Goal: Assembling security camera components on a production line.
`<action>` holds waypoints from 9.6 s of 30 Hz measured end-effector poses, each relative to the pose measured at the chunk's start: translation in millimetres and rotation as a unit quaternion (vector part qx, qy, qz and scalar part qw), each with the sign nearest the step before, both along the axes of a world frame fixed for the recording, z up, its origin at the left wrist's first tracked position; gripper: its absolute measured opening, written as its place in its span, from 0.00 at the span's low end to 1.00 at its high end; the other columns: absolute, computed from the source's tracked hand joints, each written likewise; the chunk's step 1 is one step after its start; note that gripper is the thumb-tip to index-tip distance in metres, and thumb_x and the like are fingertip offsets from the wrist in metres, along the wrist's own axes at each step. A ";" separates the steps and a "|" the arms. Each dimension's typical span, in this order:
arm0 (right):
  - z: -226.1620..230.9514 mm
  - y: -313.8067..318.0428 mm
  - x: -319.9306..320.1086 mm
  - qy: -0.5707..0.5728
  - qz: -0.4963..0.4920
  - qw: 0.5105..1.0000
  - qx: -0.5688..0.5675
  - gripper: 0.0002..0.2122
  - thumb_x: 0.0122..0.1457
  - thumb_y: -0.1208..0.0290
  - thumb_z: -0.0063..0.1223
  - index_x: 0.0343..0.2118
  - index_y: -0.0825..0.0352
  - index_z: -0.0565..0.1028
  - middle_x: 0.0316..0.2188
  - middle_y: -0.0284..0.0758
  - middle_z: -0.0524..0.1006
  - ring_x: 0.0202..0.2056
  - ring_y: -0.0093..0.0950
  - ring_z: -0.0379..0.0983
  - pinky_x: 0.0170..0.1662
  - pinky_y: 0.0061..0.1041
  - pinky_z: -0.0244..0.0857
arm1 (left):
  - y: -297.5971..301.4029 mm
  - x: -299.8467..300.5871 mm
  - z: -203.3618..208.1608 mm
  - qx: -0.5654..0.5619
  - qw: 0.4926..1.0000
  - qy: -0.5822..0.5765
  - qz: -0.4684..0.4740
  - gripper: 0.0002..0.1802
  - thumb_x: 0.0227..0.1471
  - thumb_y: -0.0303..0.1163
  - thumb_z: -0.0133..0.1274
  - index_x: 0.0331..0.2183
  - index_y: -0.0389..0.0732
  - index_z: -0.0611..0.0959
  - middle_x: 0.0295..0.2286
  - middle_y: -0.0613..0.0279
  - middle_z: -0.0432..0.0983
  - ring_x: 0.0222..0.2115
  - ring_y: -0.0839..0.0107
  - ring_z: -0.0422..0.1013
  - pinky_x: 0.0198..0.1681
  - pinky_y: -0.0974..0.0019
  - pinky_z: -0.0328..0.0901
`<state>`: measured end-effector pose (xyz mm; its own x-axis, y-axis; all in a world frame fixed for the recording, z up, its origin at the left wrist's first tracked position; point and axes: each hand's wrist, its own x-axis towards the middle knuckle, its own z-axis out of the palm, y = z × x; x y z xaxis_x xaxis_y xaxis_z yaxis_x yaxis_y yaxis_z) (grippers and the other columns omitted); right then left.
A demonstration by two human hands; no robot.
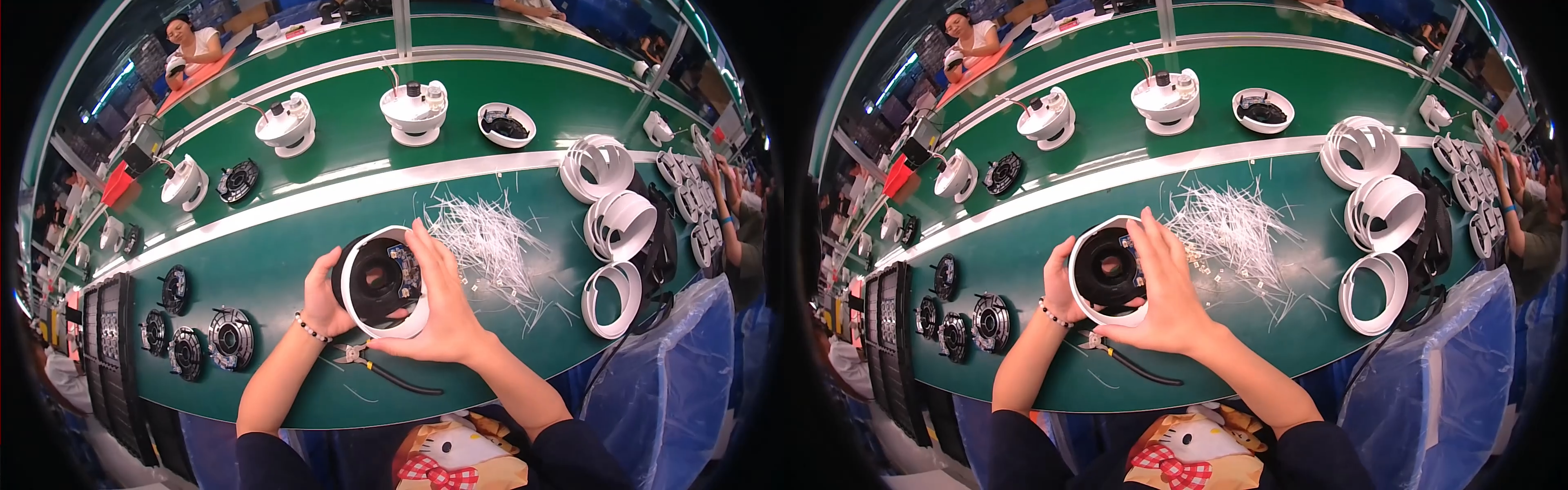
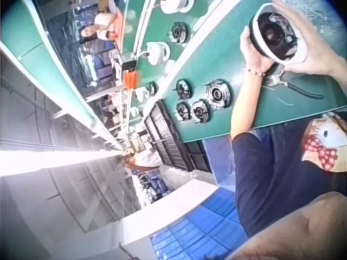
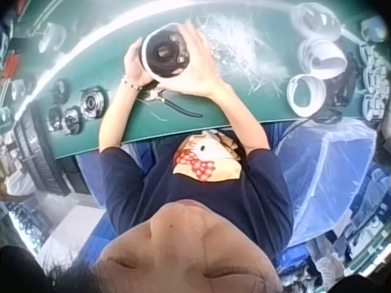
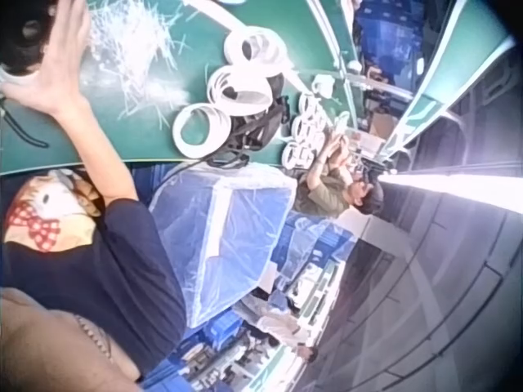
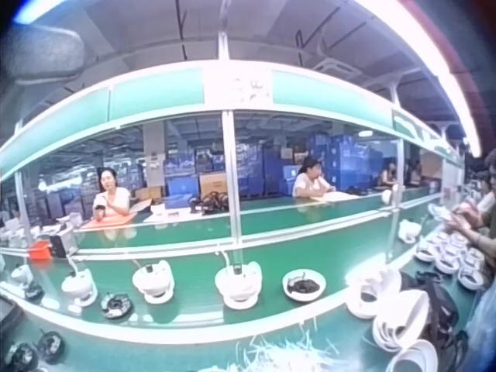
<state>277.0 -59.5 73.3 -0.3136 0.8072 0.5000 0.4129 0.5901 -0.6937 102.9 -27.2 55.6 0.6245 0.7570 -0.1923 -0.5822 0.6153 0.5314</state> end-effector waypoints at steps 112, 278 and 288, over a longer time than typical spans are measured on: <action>0.9 24.1 69.1 0.526 0.339 0.689 -0.366 0.28 0.48 0.62 0.39 0.52 0.71 0.55 0.43 0.56 0.64 0.30 0.33 0.67 0.23 0.23 0.62 | 90.1 -17.7 54.5 0.290 0.860 0.271 0.321 0.23 0.35 0.24 0.52 0.40 0.36 0.69 0.29 0.57 0.73 0.23 0.64 0.73 0.16 0.75 0.66; 13.8 18.1 70.1 0.431 0.196 0.764 -0.439 0.23 0.56 0.61 0.33 0.51 0.70 0.56 0.43 0.45 0.66 0.35 0.31 0.68 0.32 0.27 0.66 | 72.6 22.9 72.0 0.392 0.848 0.349 0.072 0.40 0.27 0.18 0.39 0.51 0.37 0.57 0.45 0.56 0.61 0.42 0.65 0.64 0.34 0.67 0.65; 11.8 16.5 66.7 0.417 0.187 0.771 -0.443 0.22 0.57 0.61 0.34 0.51 0.70 0.57 0.43 0.41 0.67 0.34 0.28 0.68 0.31 0.25 0.66 | 72.0 18.8 75.5 0.364 0.857 0.351 0.099 0.41 0.28 0.16 0.40 0.51 0.39 0.56 0.43 0.56 0.63 0.37 0.64 0.68 0.22 0.68 0.72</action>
<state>343.6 -43.0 85.1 -0.4757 0.8786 -0.0419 -0.4792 -0.2988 -0.8253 121.7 44.8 131.1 0.3936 0.9136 0.1016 -0.0171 -0.1032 0.9945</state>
